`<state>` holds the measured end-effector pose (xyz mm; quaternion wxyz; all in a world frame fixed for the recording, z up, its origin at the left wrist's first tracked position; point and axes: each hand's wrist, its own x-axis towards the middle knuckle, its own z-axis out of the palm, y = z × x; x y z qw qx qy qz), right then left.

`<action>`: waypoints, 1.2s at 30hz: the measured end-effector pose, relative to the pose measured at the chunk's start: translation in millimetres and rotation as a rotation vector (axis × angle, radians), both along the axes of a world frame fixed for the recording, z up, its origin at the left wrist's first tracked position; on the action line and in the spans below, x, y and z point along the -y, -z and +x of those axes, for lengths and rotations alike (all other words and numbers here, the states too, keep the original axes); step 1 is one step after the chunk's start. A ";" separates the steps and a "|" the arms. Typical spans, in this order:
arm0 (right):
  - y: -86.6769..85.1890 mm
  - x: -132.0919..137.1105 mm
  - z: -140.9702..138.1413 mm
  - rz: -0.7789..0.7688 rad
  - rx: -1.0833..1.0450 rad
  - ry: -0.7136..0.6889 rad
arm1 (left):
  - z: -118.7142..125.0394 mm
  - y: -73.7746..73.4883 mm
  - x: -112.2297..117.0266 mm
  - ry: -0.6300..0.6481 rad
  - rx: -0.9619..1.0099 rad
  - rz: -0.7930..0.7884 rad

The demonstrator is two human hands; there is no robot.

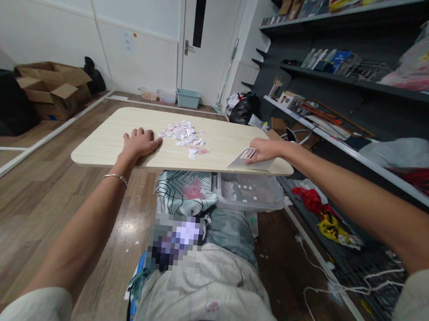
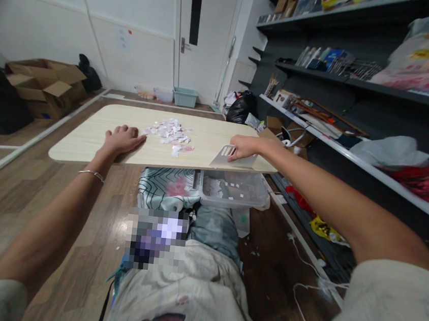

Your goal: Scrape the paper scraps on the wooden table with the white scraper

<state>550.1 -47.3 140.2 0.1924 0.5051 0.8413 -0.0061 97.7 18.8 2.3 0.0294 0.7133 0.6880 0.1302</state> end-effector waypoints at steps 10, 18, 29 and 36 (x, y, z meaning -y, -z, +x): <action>-0.4 -6.6 -1.4 -0.047 -0.141 -0.002 | -0.8 0.6 -2.4 0.001 -0.006 -0.012; -2.8 -22.1 -78.3 0.023 -0.104 -0.076 | 0.3 0.4 0.2 0.005 -0.004 0.010; -4.7 -38.3 -106.0 -0.062 -0.246 -0.119 | 2.2 -1.2 3.0 0.005 0.028 0.007; -6.9 -29.5 -121.1 0.024 -0.053 -0.142 | 2.6 -0.9 2.2 -0.001 0.032 0.003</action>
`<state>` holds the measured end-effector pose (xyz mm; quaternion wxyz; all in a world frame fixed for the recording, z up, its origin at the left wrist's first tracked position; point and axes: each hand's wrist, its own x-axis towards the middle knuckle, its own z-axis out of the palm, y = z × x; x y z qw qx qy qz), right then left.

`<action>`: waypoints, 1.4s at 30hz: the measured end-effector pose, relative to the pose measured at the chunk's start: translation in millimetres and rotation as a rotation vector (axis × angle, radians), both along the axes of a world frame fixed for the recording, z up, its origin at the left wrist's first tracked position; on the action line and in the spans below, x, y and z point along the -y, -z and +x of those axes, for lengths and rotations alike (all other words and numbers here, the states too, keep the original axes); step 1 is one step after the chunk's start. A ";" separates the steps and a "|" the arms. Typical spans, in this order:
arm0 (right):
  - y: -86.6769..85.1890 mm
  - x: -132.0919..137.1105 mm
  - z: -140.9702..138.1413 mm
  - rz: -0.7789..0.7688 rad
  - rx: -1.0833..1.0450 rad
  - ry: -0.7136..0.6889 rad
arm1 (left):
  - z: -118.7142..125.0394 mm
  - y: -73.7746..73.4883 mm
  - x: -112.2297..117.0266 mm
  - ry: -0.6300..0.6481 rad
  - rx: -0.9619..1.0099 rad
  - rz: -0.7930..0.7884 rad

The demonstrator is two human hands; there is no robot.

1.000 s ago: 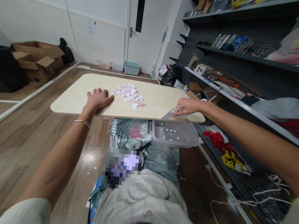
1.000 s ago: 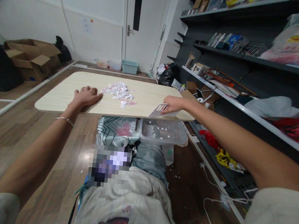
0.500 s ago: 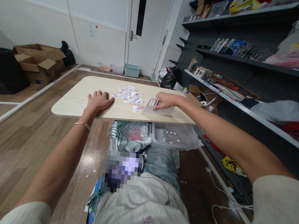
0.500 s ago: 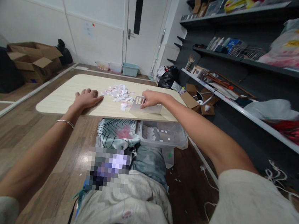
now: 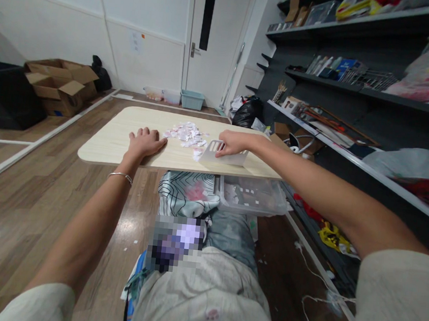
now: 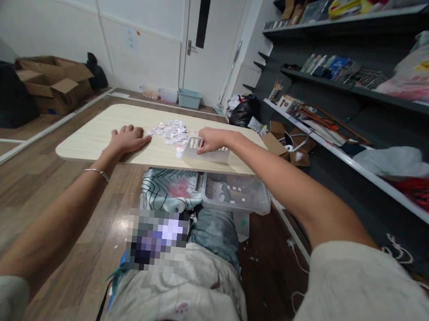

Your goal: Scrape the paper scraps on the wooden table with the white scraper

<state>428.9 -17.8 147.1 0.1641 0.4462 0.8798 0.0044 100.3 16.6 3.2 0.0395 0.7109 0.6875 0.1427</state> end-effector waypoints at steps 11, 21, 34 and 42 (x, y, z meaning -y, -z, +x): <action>-5.1 4.3 20.0 0.010 0.173 0.057 | -1.6 -0.6 0.7 0.012 -0.007 -0.005; -3.5 25.1 146.1 -0.051 0.094 0.255 | 0.4 -4.7 3.2 0.006 -0.002 -0.013; 2.2 3.5 126.5 0.035 0.083 0.283 | -2.6 -2.9 1.5 0.004 -0.003 -0.016; 3.0 35.1 130.1 0.072 0.197 0.242 | -3.0 -1.8 -0.3 0.007 -0.002 -0.026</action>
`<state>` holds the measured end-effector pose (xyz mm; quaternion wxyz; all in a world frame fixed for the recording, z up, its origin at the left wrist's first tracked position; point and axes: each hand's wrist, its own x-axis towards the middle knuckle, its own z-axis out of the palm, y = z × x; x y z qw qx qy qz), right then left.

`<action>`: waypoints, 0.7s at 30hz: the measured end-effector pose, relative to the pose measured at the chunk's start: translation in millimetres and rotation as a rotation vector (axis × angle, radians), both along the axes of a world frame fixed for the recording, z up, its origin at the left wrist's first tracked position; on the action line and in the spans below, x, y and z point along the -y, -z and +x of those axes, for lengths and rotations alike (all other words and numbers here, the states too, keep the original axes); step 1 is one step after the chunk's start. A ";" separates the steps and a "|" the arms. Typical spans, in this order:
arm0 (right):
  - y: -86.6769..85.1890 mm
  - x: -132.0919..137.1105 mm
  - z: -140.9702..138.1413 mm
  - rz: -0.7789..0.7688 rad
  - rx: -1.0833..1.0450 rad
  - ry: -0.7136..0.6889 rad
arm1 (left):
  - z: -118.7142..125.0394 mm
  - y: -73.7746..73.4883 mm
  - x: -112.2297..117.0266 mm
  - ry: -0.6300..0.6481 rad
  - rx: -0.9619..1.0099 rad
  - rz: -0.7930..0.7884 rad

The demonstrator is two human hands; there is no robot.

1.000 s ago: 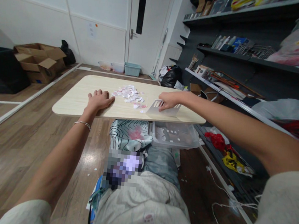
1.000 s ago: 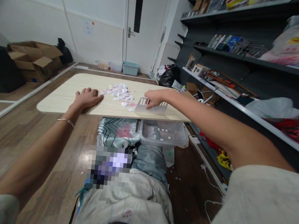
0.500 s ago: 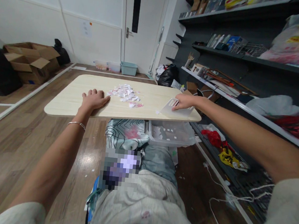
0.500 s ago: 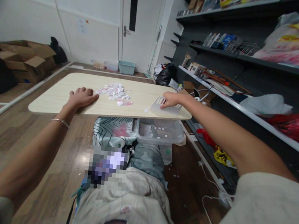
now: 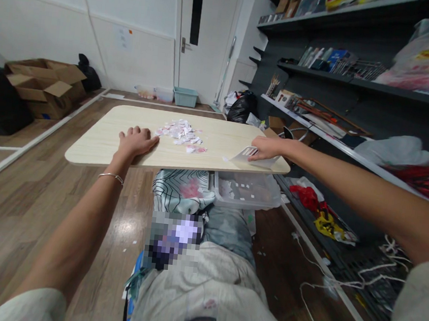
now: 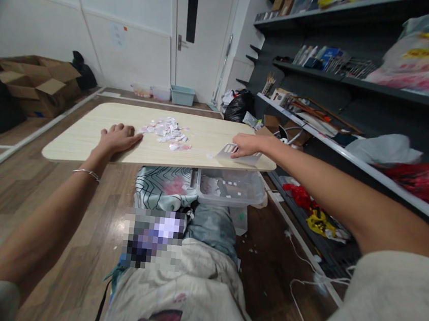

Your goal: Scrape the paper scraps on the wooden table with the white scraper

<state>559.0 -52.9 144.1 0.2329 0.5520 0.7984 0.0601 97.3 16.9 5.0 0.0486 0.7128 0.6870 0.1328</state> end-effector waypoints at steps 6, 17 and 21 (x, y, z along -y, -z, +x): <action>-0.1 13.0 10.9 -0.042 -0.047 0.002 | 0.7 -0.7 1.0 0.001 -0.010 0.005; 3.4 14.7 17.1 -0.025 0.004 -0.037 | 0.9 -0.8 0.9 0.002 -0.052 -0.008; 1.9 12.6 15.0 -0.050 -0.061 -0.003 | 1.2 -1.5 0.2 -0.002 -0.046 -0.013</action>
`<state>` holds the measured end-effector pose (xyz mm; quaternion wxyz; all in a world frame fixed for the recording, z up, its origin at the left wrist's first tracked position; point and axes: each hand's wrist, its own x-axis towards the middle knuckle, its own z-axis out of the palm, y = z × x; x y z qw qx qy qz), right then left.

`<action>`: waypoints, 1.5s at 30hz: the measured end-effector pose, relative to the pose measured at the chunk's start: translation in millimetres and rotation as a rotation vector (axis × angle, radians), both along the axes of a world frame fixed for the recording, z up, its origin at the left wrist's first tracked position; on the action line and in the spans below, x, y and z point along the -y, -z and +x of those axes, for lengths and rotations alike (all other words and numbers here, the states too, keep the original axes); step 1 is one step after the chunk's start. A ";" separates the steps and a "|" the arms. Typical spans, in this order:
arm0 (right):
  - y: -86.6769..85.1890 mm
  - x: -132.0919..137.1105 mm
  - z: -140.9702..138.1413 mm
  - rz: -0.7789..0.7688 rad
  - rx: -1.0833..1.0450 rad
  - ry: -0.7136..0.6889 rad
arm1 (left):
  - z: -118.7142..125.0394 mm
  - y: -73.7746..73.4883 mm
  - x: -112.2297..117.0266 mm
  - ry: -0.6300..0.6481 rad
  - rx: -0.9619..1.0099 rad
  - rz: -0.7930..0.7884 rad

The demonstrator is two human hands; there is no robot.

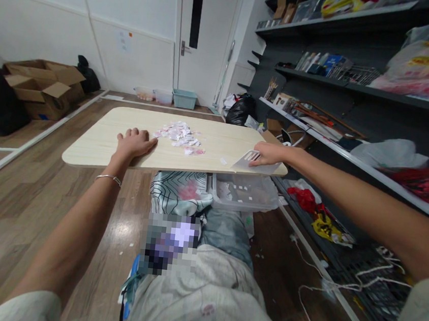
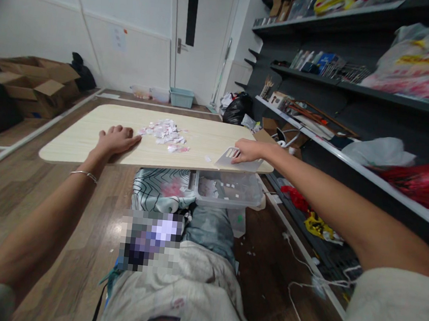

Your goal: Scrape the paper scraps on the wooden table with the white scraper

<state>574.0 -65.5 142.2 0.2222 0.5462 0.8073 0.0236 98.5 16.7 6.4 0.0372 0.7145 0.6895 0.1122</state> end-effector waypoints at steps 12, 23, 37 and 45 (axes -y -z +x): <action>9.7 3.3 3.5 0.047 0.056 -0.128 | -1.7 3.7 -1.6 -0.002 0.013 0.027; -1.9 17.1 -12.9 0.005 0.068 -0.115 | -2.6 0.5 -2.0 0.004 -0.021 0.014; 2.5 9.8 -19.9 0.110 0.021 -0.059 | -6.1 -4.7 -4.8 0.020 -0.027 -0.022; 6.6 -9.3 -13.8 0.033 -0.144 -0.065 | -2.5 -7.1 3.6 0.024 -0.003 -0.022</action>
